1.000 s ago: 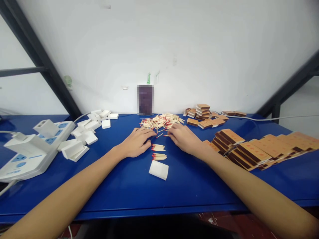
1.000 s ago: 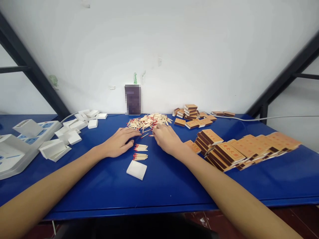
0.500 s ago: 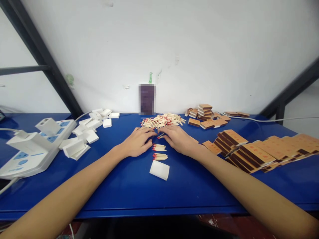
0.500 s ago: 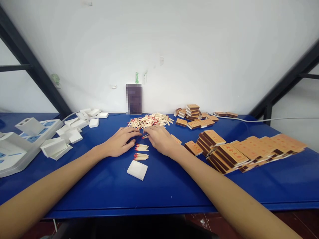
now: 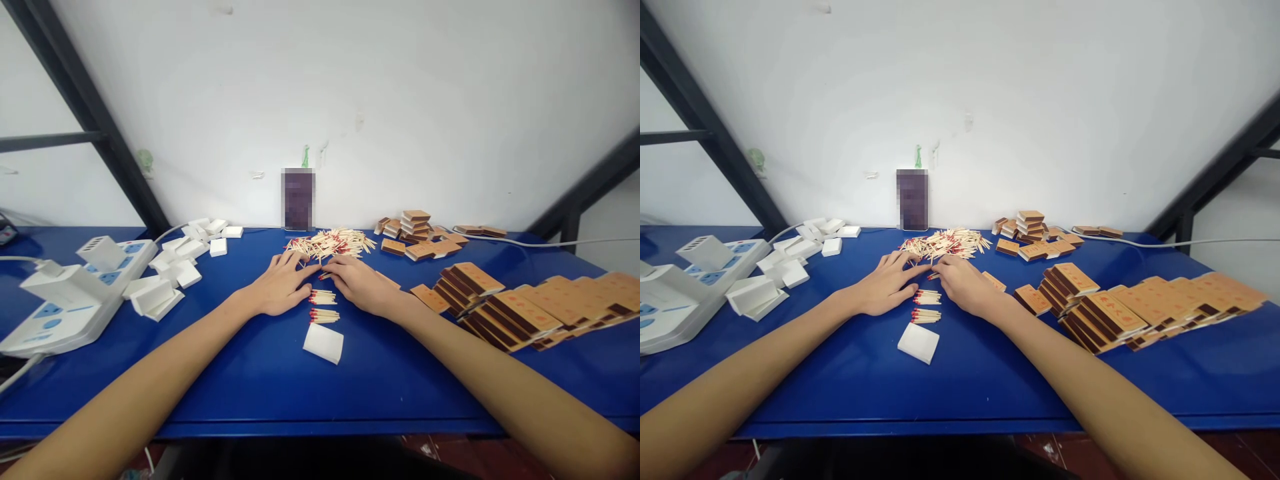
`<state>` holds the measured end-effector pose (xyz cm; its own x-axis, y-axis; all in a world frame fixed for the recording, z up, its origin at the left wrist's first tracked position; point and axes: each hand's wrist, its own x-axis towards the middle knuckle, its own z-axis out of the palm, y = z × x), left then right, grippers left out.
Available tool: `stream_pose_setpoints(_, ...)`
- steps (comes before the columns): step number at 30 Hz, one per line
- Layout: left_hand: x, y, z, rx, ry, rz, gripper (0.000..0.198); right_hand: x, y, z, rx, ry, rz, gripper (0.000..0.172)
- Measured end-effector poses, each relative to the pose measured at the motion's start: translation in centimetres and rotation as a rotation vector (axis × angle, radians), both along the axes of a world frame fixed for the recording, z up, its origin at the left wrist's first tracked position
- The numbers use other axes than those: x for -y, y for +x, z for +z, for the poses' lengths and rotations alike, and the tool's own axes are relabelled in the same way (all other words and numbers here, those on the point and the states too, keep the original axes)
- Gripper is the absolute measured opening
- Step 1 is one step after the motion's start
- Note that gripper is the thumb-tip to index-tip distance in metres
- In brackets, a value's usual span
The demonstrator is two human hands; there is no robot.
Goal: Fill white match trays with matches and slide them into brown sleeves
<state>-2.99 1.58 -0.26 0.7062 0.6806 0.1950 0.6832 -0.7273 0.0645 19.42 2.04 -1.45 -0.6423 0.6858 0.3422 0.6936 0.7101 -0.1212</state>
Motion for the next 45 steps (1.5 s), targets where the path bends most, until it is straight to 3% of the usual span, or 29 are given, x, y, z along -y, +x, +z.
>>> stream_pose_setpoints(7,0.2,0.1,0.2,0.017,0.063,0.020,0.045,-0.3,0.0,-0.3,-0.082,-0.009,-0.005,0.022)
stream_pose_setpoints(15,0.3,0.1,0.2,-0.014,0.022,-0.020,0.044,-0.3,0.1,0.3,-0.134,-0.035,0.003,0.014)
stream_pose_setpoints(22,0.4,0.2,0.4,-0.049,0.012,-0.017,0.047,-0.1,0.3,-0.3,-0.113,0.026,-0.065,0.026)
stream_pose_setpoints(31,0.3,0.3,0.5,-0.093,-0.027,0.012,0.051,-0.1,0.3,0.6,-0.012,0.011,-0.009,0.021)
stream_pose_setpoints(37,0.4,0.1,0.4,-0.064,0.004,-0.012,0.050,0.5,0.3,1.5,0.002,-0.030,-0.054,0.019)
stream_pose_setpoints(45,0.7,0.0,0.8,0.014,-0.006,-0.043,0.042,0.5,0.3,0.6,-0.049,0.030,-0.011,0.024)
